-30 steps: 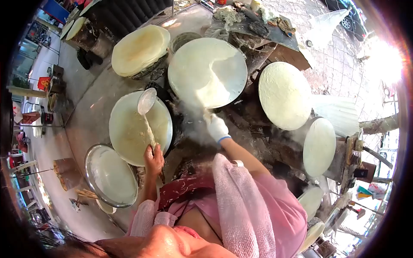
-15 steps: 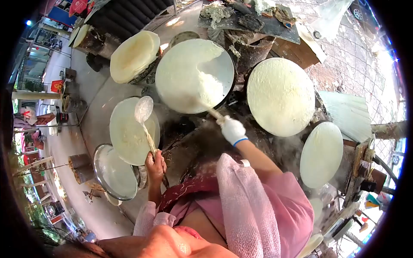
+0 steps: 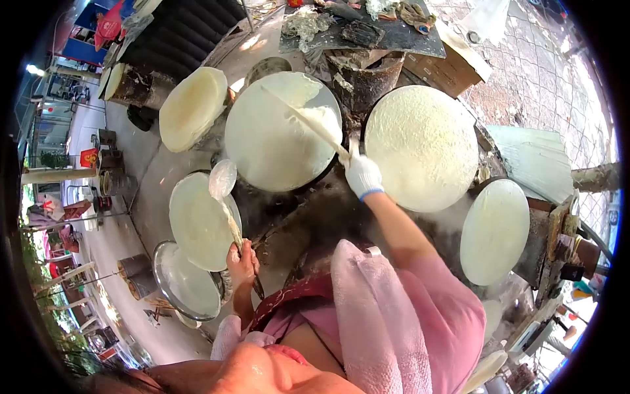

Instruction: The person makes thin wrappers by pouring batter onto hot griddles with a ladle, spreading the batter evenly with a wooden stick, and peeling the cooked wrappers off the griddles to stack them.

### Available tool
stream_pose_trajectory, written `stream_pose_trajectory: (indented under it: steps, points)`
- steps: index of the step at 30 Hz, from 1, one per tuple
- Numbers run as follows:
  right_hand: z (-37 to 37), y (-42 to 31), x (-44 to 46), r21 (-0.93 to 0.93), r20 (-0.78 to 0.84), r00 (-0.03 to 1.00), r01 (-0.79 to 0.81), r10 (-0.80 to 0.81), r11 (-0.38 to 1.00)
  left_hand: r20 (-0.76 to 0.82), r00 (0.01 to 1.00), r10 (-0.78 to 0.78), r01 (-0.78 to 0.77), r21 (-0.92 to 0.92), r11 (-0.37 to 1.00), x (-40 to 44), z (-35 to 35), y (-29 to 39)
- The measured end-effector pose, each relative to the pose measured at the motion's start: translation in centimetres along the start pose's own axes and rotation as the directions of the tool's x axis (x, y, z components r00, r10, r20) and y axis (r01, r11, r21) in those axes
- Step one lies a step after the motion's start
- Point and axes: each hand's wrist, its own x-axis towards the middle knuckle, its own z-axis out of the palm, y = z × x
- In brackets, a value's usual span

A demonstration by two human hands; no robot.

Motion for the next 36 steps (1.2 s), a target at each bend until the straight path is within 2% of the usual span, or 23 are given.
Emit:
stream_pose_trajectory:
  steps: [1, 3, 5, 6, 8, 9, 11, 12, 14, 15, 16, 18, 19, 22, 24, 26, 29, 32, 33, 34, 36]
  points:
    - [0.9, 0.3, 3.1, -0.026, -0.077, 0.996, 0.05, -0.052, 0.998, -0.01, 1.0, 0.029, -0.029, 0.007, 1.0, 0.5, -0.4, -1.1]
    - [-2.4, -3.1, 7.5, -0.131, -0.074, 0.997, 0.009, -0.018, 0.991, -0.027, 1.0, -0.007, 0.007, -0.004, 1.0, 0.3, -0.5, -1.4]
    - [-3.6, -5.4, 11.7, -0.124, -0.177, 0.981, 0.06, -0.081, 0.99, -0.075, 0.997, -0.022, 0.026, 0.044, 0.999, 0.1, -0.1, -1.6]
    - [-4.8, -7.2, 12.6, -0.116, -0.156, 0.985, 0.058, -0.076, 0.992, -0.087, 0.995, -0.055, 0.058, 0.037, 0.998, 0.2, 0.1, -1.8]
    - [-6.6, -9.5, 11.2, -0.05, -0.122, 0.965, 0.227, -0.232, 0.973, -0.106, 0.987, -0.12, 0.123, 0.019, 0.992, 0.6, 0.4, -2.2]
    - [-4.5, -8.4, 10.6, 0.203, -0.13, 0.935, 0.35, -0.33, 0.914, -0.085, 0.99, -0.112, 0.112, 0.001, 0.994, 0.6, 0.6, -2.2]
    - [-3.6, -6.6, 5.2, 0.341, -0.149, 0.911, 0.411, -0.383, 0.846, -0.05, 0.993, -0.109, 0.109, -0.005, 0.994, 0.2, 1.3, -1.5]
    - [-5.0, -6.1, 1.4, 0.235, -0.145, 0.926, 0.375, -0.349, 0.896, -0.029, 0.994, -0.102, 0.101, -0.013, 0.995, 0.4, 1.9, -0.9]
    - [0.6, -0.6, -1.8, 0.54, -0.39, 0.91, 0.35, -0.141, 0.765, 0.02, 0.998, -0.065, 0.065, 0.003, 0.998, 0.5, 2.9, 0.1]
    - [0.9, 1.1, -4.2, 0.651, -0.227, 0.973, 0.126, 0.034, 0.748, 0.043, 0.998, -0.051, 0.05, 0.011, 0.999, 0.5, 3.3, 0.5]
    - [1.2, 2.1, -6.3, 0.719, -0.041, 0.979, -0.109, 0.199, 0.686, 0.056, 0.998, -0.034, 0.033, 0.03, 0.999, 0.7, 3.8, 0.7]
    - [2.9, 2.8, -8.2, 0.842, 0.236, 0.962, -0.273, 0.138, 0.464, 0.089, 0.996, 0.007, -0.012, 0.065, 0.998, 1.9, 4.9, 1.3]
    - [0.9, 2.1, -8.8, 0.839, 0.402, 0.914, -0.39, 0.051, 0.38, 0.142, 0.988, 0.051, -0.058, 0.049, 0.997, 2.5, 5.5, 2.0]
    - [-1.2, 2.4, -7.0, 0.817, 0.201, 0.975, -0.218, 0.091, 0.534, 0.205, 0.975, 0.088, -0.095, 0.025, 0.995, 6.3, 7.1, 4.0]
    - [-2.1, 3.1, -5.6, 0.746, 0.193, 0.959, -0.281, 0.208, 0.604, 0.231, 0.95, 0.21, -0.246, 0.137, 0.96, 10.8, 8.3, 4.6]
    - [-2.0, 3.2, -5.0, 0.706, 0.351, 0.93, -0.34, 0.11, 0.621, 0.307, 0.928, 0.211, -0.247, 0.085, 0.965, 15.6, 9.9, 6.4]
    - [-3.1, 2.0, -6.8, 0.656, 0.399, 0.914, -0.336, 0.067, 0.676, 0.457, 0.868, 0.193, -0.238, 0.042, 0.97, 22.6, 13.3, 9.0]
    - [-3.9, 0.6, -11.0, 0.717, 0.188, 0.965, -0.262, 0.182, 0.647, 0.601, 0.788, 0.132, -0.192, 0.036, 0.981, 26.5, 15.5, 9.9]
    - [2.4, 2.9, -10.8, 0.779, -0.021, 0.979, -0.11, 0.202, 0.617, 0.629, 0.771, 0.101, -0.165, 0.044, 0.985, 27.1, 15.6, 9.5]
    - [3.6, 1.5, -12.0, 0.816, 0.016, 0.97, -0.154, 0.244, 0.557, 0.632, 0.773, 0.055, -0.13, 0.073, 0.989, 27.2, 15.2, 8.8]
    - [6.4, -2.1, -13.0, 0.887, 0.253, 0.948, -0.307, 0.193, 0.345, 0.637, 0.77, -0.034, -0.071, 0.138, 0.988, 26.3, 13.6, 7.3]
